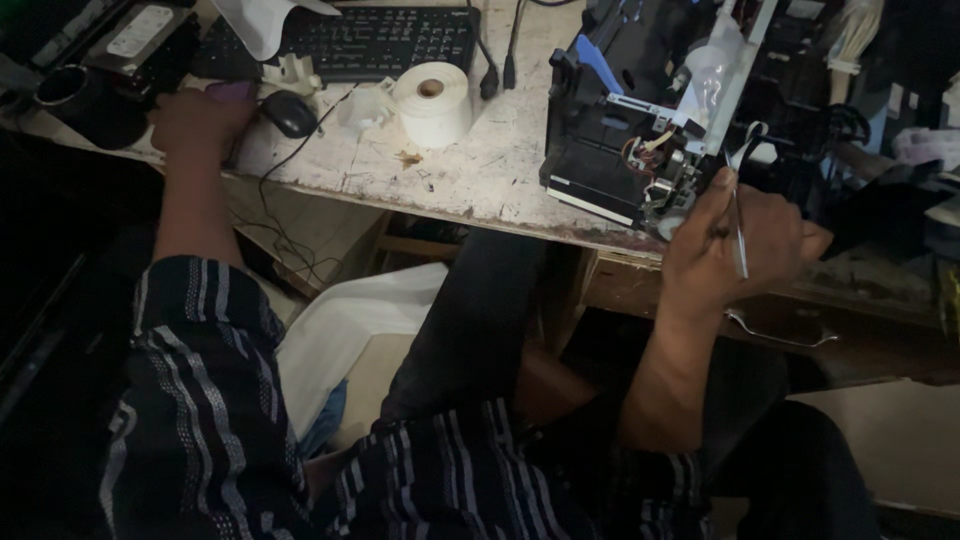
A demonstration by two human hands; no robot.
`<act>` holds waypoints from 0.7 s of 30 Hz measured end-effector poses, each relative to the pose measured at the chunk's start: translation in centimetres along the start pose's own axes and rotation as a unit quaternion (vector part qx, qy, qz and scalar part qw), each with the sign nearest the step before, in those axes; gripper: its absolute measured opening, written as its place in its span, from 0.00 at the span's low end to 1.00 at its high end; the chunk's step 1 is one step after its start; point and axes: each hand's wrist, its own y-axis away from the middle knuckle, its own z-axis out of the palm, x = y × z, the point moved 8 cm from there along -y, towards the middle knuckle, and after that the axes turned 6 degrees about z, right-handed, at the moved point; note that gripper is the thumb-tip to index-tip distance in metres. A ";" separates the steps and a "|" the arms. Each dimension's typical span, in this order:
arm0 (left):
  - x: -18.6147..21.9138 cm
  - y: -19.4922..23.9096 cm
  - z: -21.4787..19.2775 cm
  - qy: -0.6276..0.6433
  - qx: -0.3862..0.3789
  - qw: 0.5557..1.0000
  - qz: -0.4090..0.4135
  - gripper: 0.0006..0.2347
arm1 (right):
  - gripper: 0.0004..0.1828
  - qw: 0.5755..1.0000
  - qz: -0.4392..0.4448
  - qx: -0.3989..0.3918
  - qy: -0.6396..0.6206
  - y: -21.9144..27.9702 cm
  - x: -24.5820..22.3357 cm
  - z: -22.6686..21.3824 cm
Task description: The person uses tweezers to manipulate a white ribbon cable inside an open electronic device, likely a printer. They repeatedly adjust the cable's position and alignment within the mechanism while occasionally using a smartphone flashlight to illuminate the interior.
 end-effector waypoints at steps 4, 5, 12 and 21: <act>-0.2 -0.4 0.1 -0.002 0.008 1.000 0.007 0.47 | 0.28 1.000 0.019 -0.002 -0.006 -0.2 0.0 0.0; -0.4 -0.5 0.1 -0.002 0.012 1.000 0.012 0.46 | 0.27 1.000 0.016 -0.002 -0.009 -0.2 -0.1 0.0; -1.5 -0.5 0.6 0.053 0.127 0.982 0.130 0.40 | 0.22 1.000 -0.003 0.001 -0.009 -0.4 -0.6 -0.5; 2.5 6.3 -6.8 0.051 0.291 0.884 0.363 0.35 | 0.20 1.000 0.016 0.010 0.009 -1.1 -1.0 -0.6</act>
